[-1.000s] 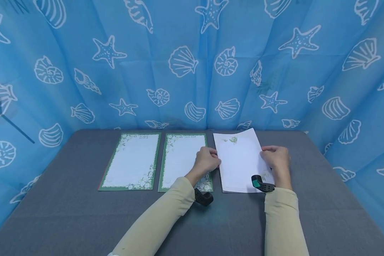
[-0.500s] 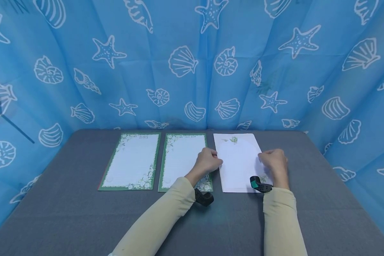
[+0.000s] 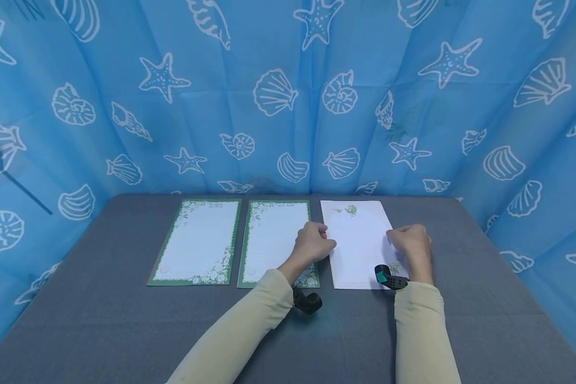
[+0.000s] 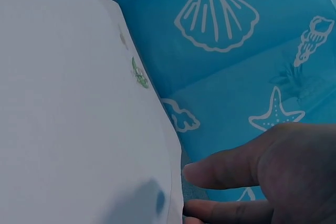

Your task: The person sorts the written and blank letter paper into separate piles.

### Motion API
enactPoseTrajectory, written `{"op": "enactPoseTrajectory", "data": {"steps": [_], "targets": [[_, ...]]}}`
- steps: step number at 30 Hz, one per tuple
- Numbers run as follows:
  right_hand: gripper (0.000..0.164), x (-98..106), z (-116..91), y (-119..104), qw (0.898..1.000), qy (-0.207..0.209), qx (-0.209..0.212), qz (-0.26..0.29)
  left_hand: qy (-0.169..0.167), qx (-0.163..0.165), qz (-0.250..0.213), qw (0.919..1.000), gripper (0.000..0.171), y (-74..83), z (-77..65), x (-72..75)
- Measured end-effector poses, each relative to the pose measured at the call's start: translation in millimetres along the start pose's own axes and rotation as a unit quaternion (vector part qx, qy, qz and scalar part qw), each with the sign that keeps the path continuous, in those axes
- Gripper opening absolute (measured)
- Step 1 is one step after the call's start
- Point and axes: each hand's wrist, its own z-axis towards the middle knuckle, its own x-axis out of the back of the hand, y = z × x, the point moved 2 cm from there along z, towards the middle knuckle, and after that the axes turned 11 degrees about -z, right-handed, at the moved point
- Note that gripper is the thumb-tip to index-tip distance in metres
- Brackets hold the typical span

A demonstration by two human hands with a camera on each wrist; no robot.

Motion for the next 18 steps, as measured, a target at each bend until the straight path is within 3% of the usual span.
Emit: {"op": "enactPoseTrajectory", "data": {"steps": [7,18], "targets": [[0.05,1,2,-6,1.0,0.017,0.003,-0.007,0.001,-0.036,-0.025,0.9991,0.044,0.9,-3.1,11.8],[0.047,-9,-17,-29,0.997,0.032,0.066,-0.036,-0.001,-0.06,-0.029,0.9978,0.041,-12.8,-2.8,50.3]]}}
